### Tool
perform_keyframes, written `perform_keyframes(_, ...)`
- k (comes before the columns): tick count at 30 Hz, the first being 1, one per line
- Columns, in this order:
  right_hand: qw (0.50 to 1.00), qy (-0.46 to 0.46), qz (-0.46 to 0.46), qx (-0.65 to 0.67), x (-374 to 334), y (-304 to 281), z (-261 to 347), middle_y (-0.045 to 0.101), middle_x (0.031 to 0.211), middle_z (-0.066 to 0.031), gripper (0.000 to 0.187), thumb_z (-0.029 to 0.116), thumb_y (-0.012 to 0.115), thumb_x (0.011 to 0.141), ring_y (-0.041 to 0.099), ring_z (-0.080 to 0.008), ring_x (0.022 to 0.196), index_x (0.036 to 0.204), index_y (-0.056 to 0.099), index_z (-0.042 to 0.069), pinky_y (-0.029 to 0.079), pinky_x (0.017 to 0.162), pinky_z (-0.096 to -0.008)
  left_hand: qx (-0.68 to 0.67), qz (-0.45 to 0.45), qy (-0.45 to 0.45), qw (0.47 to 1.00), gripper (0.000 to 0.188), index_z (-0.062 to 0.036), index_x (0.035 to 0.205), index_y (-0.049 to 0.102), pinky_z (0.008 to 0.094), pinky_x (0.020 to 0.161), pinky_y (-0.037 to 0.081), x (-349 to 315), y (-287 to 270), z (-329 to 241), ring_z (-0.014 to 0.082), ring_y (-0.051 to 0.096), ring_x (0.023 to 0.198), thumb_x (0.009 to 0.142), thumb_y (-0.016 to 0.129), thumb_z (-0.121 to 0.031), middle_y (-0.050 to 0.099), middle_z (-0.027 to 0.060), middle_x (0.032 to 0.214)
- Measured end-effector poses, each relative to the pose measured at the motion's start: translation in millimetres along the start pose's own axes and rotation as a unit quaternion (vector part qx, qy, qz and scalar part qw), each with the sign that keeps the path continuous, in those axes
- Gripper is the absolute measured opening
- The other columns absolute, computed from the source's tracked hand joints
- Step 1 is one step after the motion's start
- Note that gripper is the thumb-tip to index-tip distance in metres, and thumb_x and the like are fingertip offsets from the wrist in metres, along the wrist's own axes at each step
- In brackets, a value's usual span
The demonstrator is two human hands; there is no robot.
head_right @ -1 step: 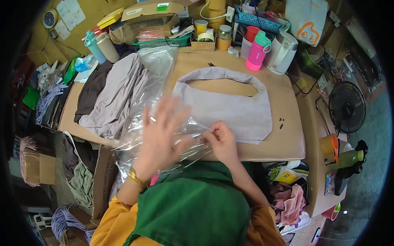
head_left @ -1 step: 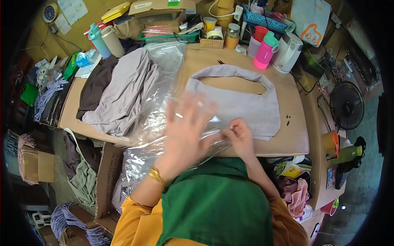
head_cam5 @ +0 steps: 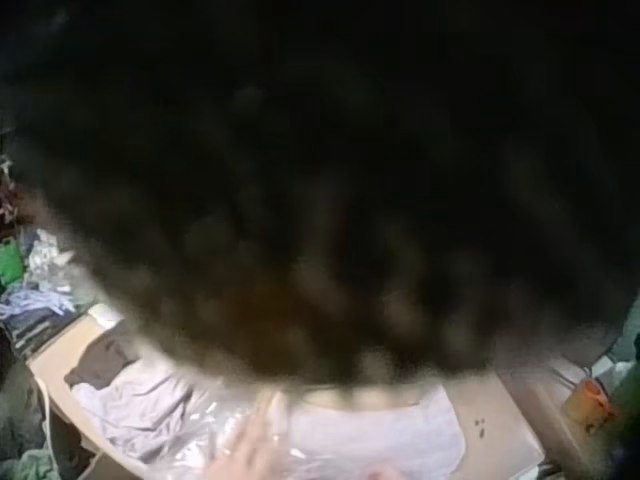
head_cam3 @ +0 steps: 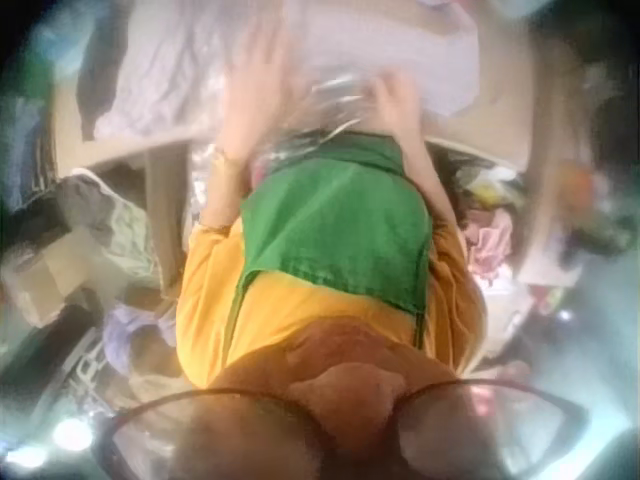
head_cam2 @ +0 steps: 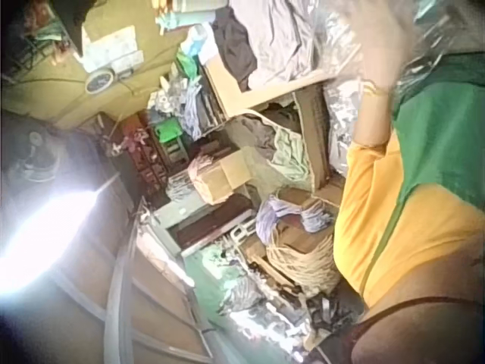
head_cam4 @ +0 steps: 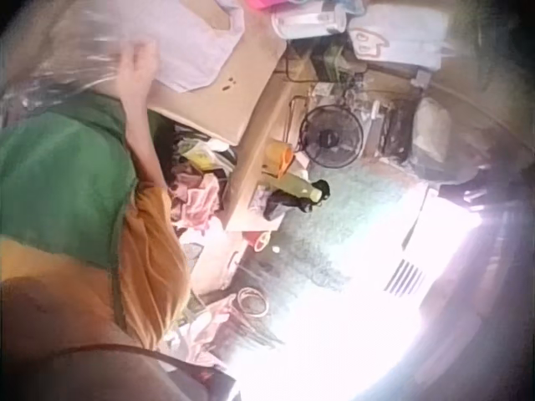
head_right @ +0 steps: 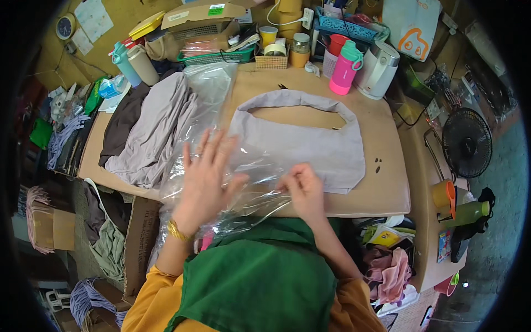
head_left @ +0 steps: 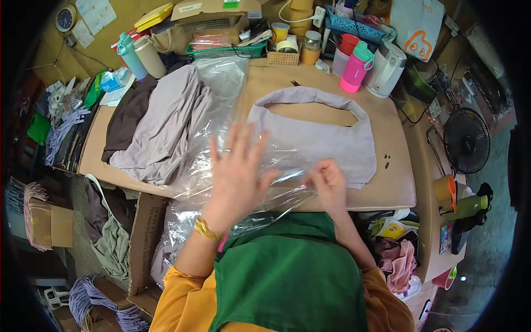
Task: The person inspects a grey fabric bag, attempts to place it in a plastic sleeve, then takes a brown fabric lining, trims stray threads using snips, and inserts the lining into the grey bag.
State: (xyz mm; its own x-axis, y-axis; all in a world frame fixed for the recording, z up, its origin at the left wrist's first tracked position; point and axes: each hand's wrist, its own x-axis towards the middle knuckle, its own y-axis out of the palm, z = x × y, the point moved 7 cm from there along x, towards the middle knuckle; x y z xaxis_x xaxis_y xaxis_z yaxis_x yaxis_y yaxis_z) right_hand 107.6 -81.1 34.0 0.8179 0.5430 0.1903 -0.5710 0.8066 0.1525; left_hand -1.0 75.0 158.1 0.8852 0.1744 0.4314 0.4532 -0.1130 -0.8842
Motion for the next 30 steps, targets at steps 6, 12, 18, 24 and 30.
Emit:
perform_keyframes(6,0.758,-0.088,-0.205,-0.614,-10.9,-76.6,58.5,0.062,0.102,-0.0151,0.022,0.005,0.063,0.082,0.06,-0.0315,0.092,0.103,0.056,0.004,0.046,0.082,-0.0451,-0.017,0.07,-0.01,0.997,0.045,-0.0136,0.119,0.063,0.0682,0.108,0.011,-42.2,77.9,39.9,0.0406,0.028,0.139,0.076,0.073,-0.024,0.037,0.0212,0.144)
perform_keyframes(12,0.832,-0.315,0.032,-0.456,-3.3,68.2,89.1,0.056,0.122,-0.0142,0.036,0.02,0.07,0.079,0.054,-0.032,0.111,0.109,0.057,0.006,0.037,0.099,-0.0486,-0.074,0.042,-0.009,0.996,0.014,-0.0106,0.086,0.066,0.0605,0.106,0.023,-34.7,74.0,14.5,0.0348,0.043,0.128,0.073,0.071,-0.015,0.053,0.0159,0.13)
perform_keyframes(18,0.888,-0.168,0.17,-0.393,33.4,45.7,29.0,0.063,0.064,-0.006,0.017,0.022,0.069,0.083,0.061,-0.0271,0.062,0.086,0.063,0.007,0.043,0.085,-0.0415,-0.312,0.073,-0.149,0.935,0.006,-0.0013,0.083,0.064,0.0279,0.061,0.051,-29.1,50.4,59.7,0.0165,0.063,0.064,0.082,0.069,-0.006,0.068,0.0087,0.076)
perform_keyframes(24,0.932,-0.105,0.093,-0.334,26.2,58.8,58.3,0.062,0.066,-0.0095,0.01,0.013,0.065,0.086,0.06,-0.0292,0.062,0.09,0.06,0.004,0.045,0.07,-0.0393,-0.615,0.008,-0.195,0.764,0.024,0.002,0.111,0.057,0.0253,0.08,0.05,-32.5,78.5,56.1,0.0114,0.06,0.087,0.09,0.065,-0.007,0.065,0.0062,0.097)
perform_keyframes(30,0.944,-0.087,0.055,-0.312,21.5,60.4,62.4,0.06,0.071,-0.007,0.009,0.009,0.063,0.089,0.058,-0.016,0.064,0.093,0.059,0.002,0.047,0.062,-0.0297,-0.675,0.011,-0.286,0.68,0.015,0.0003,0.095,0.065,0.019,0.051,0.047,-32.9,82.8,53.8,0.0058,0.057,0.056,0.089,0.067,-0.013,0.062,0.0006,0.07)
